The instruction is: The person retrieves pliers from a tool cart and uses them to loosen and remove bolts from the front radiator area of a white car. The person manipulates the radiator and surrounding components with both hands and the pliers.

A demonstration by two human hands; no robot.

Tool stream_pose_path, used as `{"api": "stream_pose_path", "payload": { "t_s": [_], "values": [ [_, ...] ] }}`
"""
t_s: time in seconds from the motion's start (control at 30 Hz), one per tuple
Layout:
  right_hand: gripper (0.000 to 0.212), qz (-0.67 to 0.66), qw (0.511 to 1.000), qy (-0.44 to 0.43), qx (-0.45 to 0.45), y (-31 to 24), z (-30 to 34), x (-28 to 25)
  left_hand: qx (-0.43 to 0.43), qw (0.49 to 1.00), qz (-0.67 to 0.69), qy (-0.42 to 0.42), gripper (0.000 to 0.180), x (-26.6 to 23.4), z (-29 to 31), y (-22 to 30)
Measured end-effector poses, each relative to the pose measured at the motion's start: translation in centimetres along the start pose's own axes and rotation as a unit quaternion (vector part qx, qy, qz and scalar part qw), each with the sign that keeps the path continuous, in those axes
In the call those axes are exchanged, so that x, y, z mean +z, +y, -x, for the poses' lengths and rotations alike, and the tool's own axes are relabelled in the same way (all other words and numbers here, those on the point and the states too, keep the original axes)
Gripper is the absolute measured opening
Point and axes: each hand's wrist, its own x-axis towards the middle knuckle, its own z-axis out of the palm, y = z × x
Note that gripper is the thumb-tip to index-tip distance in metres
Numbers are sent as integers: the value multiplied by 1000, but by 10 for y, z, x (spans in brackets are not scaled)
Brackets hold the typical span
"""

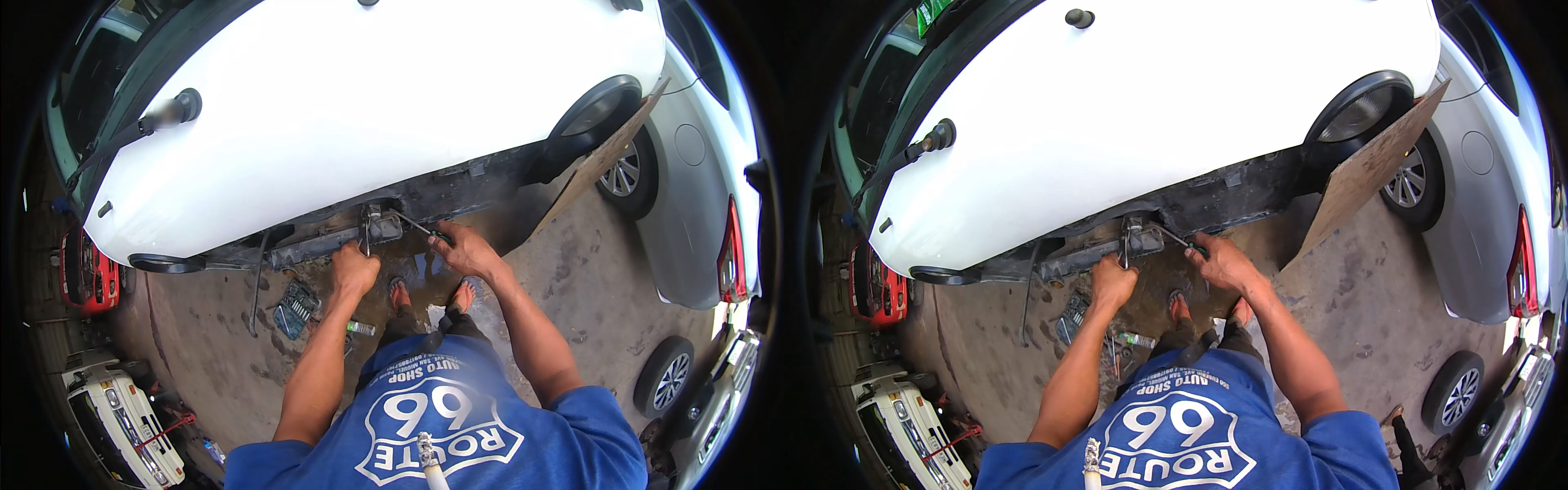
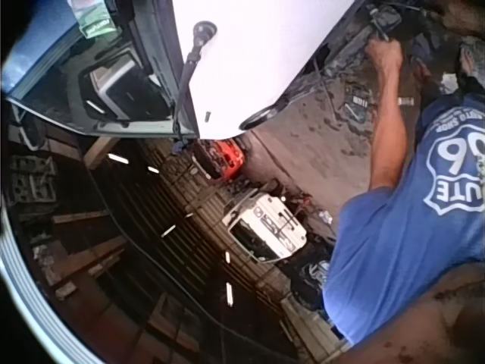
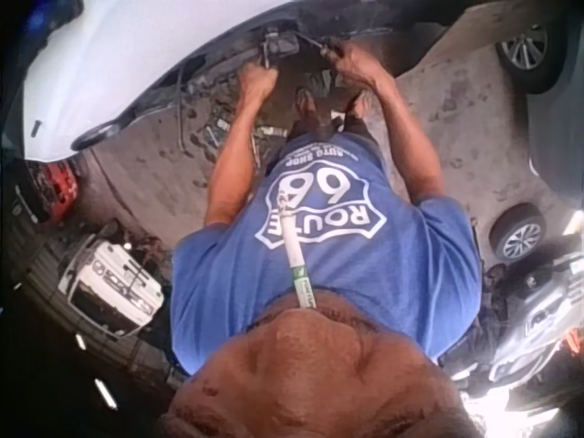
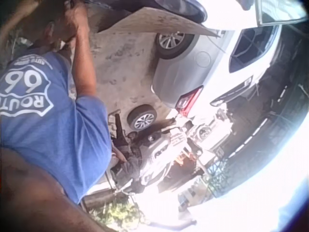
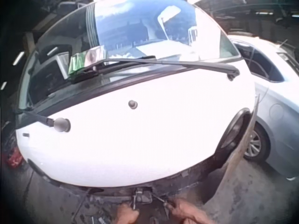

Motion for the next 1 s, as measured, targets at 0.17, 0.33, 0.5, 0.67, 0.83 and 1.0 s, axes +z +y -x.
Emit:
{"api": "stream_pose_path", "payload": {
  "t_s": [0.17, 0.33, 0.5, 0.67, 0.83, 1.0],
  "values": [
    [45, -36, 997, -68, 4, -2, -28, -18, 2, 999, 24, -36, 29, -5, -6, -3],
    [46, 24, 993, -117, 6, -3, -54, -37, 2, 999, 13, -47, 27, -9, -8, -4],
    [44, 106, 983, -147, -36, -23, -77, -56, 3, 997, 11, -72, 27, -12, -12, -5],
    [40, 50, 992, -115, 5, -33, -59, -44, -5, 996, -23, -84, 25, -15, -14, -5],
    [33, 70, 994, -79, 19, -46, -54, -36, 24, 995, -27, -89, 24, -16, -16, -5],
    [33, 52, 993, -77, 72, -54, -52, -30, 17, 994, -40, -98, 26, -18, -19, -3]
  ]
}}
